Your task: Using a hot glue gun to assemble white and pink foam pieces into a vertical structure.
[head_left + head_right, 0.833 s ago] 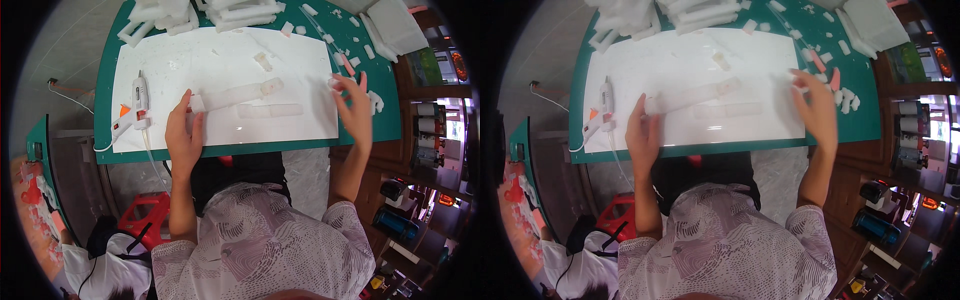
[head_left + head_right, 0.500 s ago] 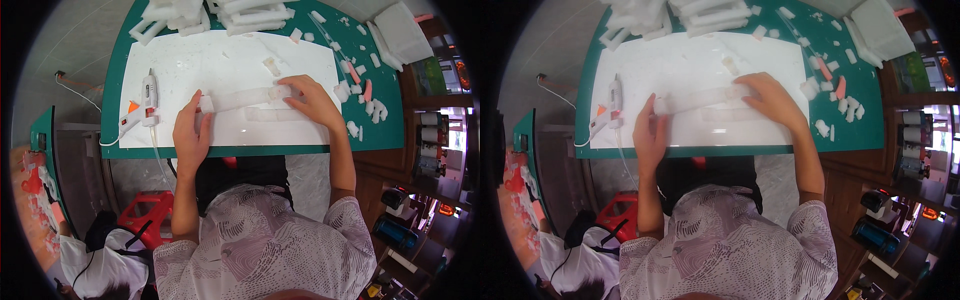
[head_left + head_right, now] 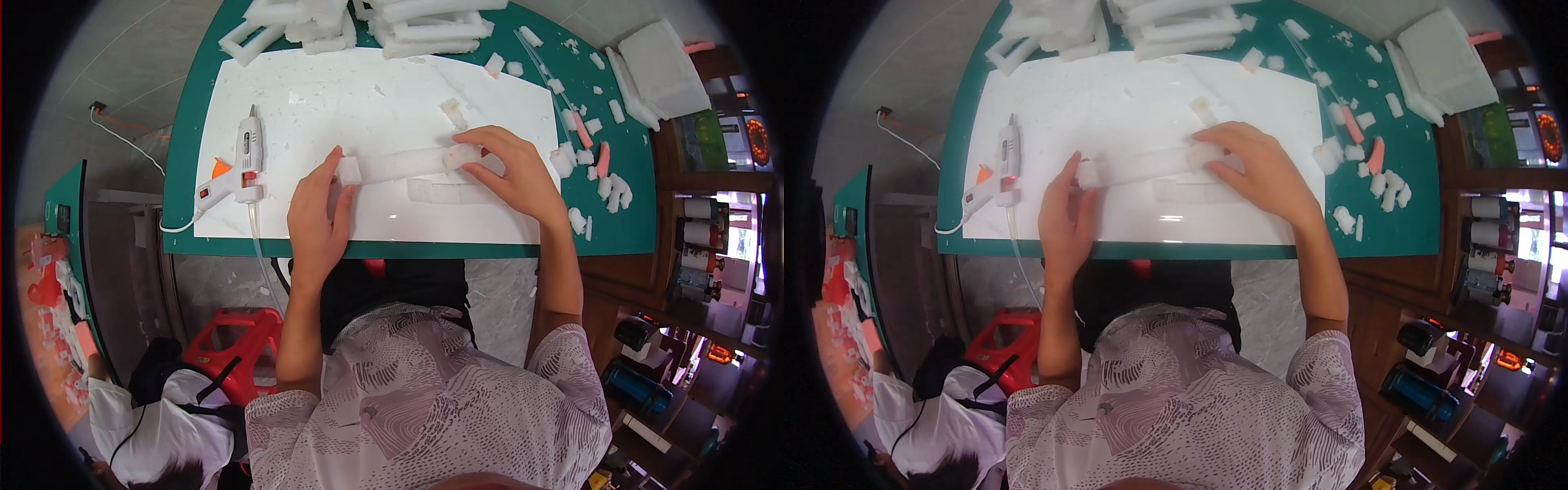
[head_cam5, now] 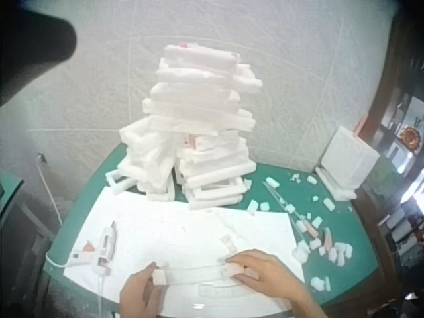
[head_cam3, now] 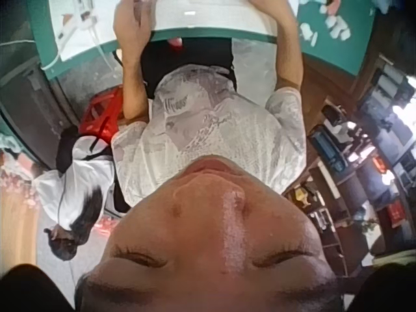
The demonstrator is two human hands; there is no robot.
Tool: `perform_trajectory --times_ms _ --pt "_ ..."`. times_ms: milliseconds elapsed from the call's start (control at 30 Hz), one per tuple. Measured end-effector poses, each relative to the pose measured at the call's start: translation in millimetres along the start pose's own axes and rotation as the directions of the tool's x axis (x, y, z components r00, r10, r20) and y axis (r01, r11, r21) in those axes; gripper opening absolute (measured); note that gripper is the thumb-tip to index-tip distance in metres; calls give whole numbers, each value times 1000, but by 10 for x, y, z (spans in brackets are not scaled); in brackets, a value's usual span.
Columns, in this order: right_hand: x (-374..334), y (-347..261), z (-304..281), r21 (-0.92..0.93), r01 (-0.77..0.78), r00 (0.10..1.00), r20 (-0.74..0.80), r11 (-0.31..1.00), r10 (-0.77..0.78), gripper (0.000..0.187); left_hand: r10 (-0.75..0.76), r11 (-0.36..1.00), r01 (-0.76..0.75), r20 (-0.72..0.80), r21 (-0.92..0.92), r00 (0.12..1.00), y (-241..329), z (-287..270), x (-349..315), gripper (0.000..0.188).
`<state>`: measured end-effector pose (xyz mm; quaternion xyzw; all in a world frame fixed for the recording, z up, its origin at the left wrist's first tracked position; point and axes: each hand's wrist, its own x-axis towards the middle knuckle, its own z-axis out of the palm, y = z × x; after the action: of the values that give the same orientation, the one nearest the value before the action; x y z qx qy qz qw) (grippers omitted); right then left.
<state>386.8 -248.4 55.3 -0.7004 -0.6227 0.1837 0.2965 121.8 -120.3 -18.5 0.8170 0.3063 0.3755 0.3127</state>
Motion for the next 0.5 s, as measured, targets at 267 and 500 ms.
perform_trajectory --times_ms 267,500 --pt "-4 -63 130 -29 8 999 -42 1000 -9 35 -21 1000 21 27 0 999 48 -12 6 47" --pt "9 -4 176 37 -62 997 -44 997 64 35 -3 1000 3 15 5 1000 45 -5 14 47"
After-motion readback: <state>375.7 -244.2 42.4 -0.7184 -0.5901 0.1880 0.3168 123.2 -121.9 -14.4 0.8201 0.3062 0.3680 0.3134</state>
